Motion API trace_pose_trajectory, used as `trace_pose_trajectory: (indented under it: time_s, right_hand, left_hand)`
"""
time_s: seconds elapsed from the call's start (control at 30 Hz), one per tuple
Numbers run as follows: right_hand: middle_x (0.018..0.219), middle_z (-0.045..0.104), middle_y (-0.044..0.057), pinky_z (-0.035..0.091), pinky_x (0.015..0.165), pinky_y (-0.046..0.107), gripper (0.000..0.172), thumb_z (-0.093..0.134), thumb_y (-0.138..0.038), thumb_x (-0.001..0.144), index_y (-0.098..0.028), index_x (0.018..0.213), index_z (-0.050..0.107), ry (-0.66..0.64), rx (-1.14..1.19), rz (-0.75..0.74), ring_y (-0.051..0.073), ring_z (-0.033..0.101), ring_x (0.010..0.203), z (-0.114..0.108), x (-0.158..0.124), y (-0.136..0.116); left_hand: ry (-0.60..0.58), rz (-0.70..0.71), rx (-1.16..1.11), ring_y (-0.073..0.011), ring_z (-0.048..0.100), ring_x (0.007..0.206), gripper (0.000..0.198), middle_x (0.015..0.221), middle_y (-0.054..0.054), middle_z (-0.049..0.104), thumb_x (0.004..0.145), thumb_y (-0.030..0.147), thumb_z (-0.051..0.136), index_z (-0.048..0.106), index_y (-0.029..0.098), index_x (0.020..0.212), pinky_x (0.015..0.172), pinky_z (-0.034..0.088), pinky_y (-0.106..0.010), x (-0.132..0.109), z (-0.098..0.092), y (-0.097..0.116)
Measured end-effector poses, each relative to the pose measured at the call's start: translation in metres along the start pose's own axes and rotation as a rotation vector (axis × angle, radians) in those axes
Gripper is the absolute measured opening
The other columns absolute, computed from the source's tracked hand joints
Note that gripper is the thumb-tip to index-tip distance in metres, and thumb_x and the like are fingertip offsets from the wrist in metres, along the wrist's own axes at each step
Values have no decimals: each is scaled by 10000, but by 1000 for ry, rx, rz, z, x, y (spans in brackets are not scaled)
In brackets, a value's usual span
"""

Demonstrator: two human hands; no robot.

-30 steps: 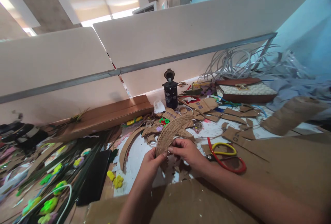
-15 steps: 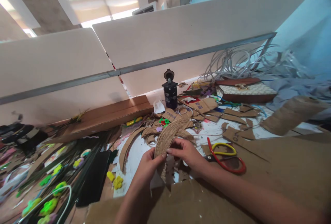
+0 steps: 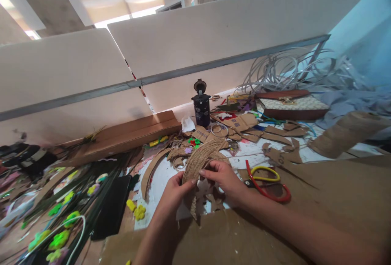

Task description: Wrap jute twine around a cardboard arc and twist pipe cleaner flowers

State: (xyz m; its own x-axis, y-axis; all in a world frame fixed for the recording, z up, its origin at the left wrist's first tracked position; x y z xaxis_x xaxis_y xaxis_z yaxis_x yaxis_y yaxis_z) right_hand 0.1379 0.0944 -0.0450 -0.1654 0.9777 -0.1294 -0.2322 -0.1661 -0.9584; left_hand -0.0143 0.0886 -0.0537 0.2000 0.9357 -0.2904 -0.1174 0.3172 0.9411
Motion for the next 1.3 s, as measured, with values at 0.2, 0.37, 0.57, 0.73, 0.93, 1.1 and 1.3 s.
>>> trace_pose_trajectory:
  time_s: [0.2, 0.37, 0.57, 0.73, 0.93, 1.1, 1.3]
  right_hand:
    - [605, 603, -15, 369, 485, 229, 305, 791, -447, 702, -160, 721, 689, -39, -101, -39, 102, 485, 507, -2, 3, -1]
    - [623, 617, -15, 373, 500, 234, 271, 783, -416, 709, -159, 752, 707, -57, -135, -70, 107, 495, 526, -3, 5, -3]
    - [615, 619, -17, 367, 480, 225, 296, 788, -422, 692, -153, 757, 683, -33, -98, -19, 101, 498, 504, -6, 9, 9]
    - [566, 603, -25, 364, 432, 216, 311, 774, -441, 706, -161, 722, 639, -34, -59, 20, 101, 502, 449, -6, 7, 16]
    - [508, 560, -48, 318, 372, 196, 276, 742, -410, 711, -172, 696, 605, -14, -102, 38, 90, 468, 397, -2, 0, 10]
    - [486, 552, -48, 305, 346, 196, 336, 765, -472, 683, -167, 705, 625, -73, -133, 101, 91, 458, 369, 1, 0, 10]
    - [683, 709, 34, 385, 435, 206, 333, 792, -439, 687, -140, 816, 723, -168, -130, 39, 106, 551, 481, 5, 0, 2]
  left_hand:
    - [38, -49, -36, -132, 560, 483, 441, 585, -27, 666, 516, 385, 902, 720, 127, 824, 472, 413, -219, -2, 1, -3]
    - [34, -67, -48, -123, 583, 515, 423, 634, -37, 686, 547, 359, 894, 710, 127, 849, 503, 429, -209, -9, 5, 5]
    - [-12, -74, -50, -104, 557, 489, 375, 611, -12, 666, 584, 329, 873, 699, 136, 854, 487, 397, -193, -11, 8, 6]
    - [-57, -75, -67, -124, 585, 514, 369, 659, -36, 695, 587, 306, 871, 705, 135, 868, 511, 433, -213, -10, 11, 2]
    - [-78, -64, -46, -144, 617, 542, 363, 715, -54, 720, 600, 296, 876, 703, 134, 875, 533, 480, -234, -15, 16, 10]
    - [-38, -33, -55, -114, 575, 485, 373, 620, -15, 674, 597, 322, 885, 682, 142, 853, 498, 460, -210, -16, 17, 15]
    - [-28, -90, -96, -97, 549, 440, 380, 588, -3, 661, 594, 339, 873, 665, 147, 848, 461, 426, -195, -15, 16, 10]
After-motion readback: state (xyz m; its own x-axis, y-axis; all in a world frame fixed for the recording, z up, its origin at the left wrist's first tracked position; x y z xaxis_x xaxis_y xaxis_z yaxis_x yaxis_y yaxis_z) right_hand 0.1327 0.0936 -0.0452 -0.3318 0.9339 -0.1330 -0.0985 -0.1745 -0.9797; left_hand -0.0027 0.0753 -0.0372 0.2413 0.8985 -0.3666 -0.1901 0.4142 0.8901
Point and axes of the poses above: each hand's wrist, its own x-axis towards the middle knuckle, its own z-axis out of the palm, y = z × x, the point moved 7 cm from there along x, towards the middle knuckle
